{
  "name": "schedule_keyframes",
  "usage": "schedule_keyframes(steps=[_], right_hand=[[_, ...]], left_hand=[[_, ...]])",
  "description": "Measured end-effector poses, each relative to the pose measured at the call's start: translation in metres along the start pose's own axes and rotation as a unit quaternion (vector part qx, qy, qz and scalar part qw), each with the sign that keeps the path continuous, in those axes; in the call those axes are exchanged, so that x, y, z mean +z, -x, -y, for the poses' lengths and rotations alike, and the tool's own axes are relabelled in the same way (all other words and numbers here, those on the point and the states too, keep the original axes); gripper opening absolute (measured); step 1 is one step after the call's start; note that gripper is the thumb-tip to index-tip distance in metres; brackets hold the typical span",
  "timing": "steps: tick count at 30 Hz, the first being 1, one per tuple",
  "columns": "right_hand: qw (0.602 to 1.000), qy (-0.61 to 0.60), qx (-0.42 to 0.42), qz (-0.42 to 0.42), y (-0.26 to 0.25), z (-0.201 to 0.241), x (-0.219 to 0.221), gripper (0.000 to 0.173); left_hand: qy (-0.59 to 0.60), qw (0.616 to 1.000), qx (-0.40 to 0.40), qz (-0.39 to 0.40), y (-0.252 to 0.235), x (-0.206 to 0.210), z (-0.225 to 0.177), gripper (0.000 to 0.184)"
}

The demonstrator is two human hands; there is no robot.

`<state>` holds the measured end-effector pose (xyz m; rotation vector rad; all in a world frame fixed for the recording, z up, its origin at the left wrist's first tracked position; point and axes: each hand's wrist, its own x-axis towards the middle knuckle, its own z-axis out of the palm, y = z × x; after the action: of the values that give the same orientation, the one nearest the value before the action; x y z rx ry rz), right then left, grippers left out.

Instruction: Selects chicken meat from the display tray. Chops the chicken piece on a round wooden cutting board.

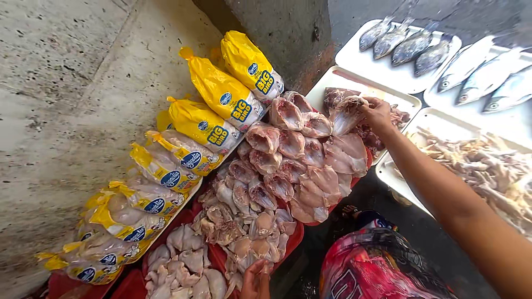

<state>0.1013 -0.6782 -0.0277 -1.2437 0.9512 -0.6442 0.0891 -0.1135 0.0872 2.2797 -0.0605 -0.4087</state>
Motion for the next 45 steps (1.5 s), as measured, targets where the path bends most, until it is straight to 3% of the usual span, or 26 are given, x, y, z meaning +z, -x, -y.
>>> schedule_keyframes(steps=[5, 10, 13, 17, 21, 24, 28, 33, 35, 38, 41, 43, 45], right_hand=[[0.996, 0.042, -0.071, -0.041, 0.001, 0.002, -0.011, 0.040], [0.991, 0.058, -0.109, -0.060, 0.016, 0.008, -0.034, 0.037], [0.987, 0.042, -0.127, -0.091, 0.033, 0.003, -0.056, 0.039], [0.978, 0.003, -0.156, -0.136, 0.086, 0.005, -0.096, 0.043], [0.976, 0.030, -0.159, -0.143, 0.156, 0.004, -0.138, 0.042], [0.976, 0.052, -0.140, -0.158, 0.201, -0.004, -0.162, 0.041], [0.977, 0.048, -0.125, -0.166, 0.233, -0.019, -0.171, 0.041], [0.978, 0.039, -0.118, -0.166, 0.232, -0.020, -0.159, 0.042], [0.978, 0.043, -0.127, -0.160, 0.226, -0.017, -0.155, 0.043], [0.976, 0.062, -0.147, -0.149, 0.221, -0.010, -0.151, 0.042], [0.974, 0.073, -0.160, -0.142, 0.219, -0.005, -0.153, 0.042], [0.974, 0.075, -0.160, -0.143, 0.221, -0.007, -0.154, 0.043], [0.975, 0.071, -0.152, -0.145, 0.225, -0.011, -0.155, 0.043]], left_hand=[[-0.030, 0.998, 0.056, -0.018, -0.017, 0.008, -0.026, 0.025], [-0.143, 0.961, 0.233, 0.030, -0.076, 0.075, -0.122, 0.025], [-0.278, 0.897, 0.336, 0.075, -0.122, 0.139, -0.201, 0.029], [-0.488, 0.767, 0.405, 0.095, -0.195, 0.228, -0.268, 0.043], [-0.617, 0.704, 0.319, 0.151, -0.237, 0.284, -0.296, 0.064], [-0.647, 0.688, 0.285, 0.161, -0.234, 0.301, -0.297, 0.049], [-0.604, 0.680, 0.367, 0.196, -0.224, 0.297, -0.278, 0.038], [-0.525, 0.691, 0.403, 0.292, -0.246, 0.284, -0.280, 0.047], [-0.519, 0.698, 0.427, 0.248, -0.249, 0.268, -0.288, 0.052], [-0.525, 0.706, 0.464, 0.099, -0.265, 0.241, -0.291, 0.073], [-0.483, 0.771, 0.411, 0.065, -0.278, 0.216, -0.289, 0.084], [-0.425, 0.827, 0.360, 0.077, -0.289, 0.201, -0.285, 0.073], [-0.398, 0.853, 0.329, 0.079, -0.303, 0.194, -0.281, 0.053]])
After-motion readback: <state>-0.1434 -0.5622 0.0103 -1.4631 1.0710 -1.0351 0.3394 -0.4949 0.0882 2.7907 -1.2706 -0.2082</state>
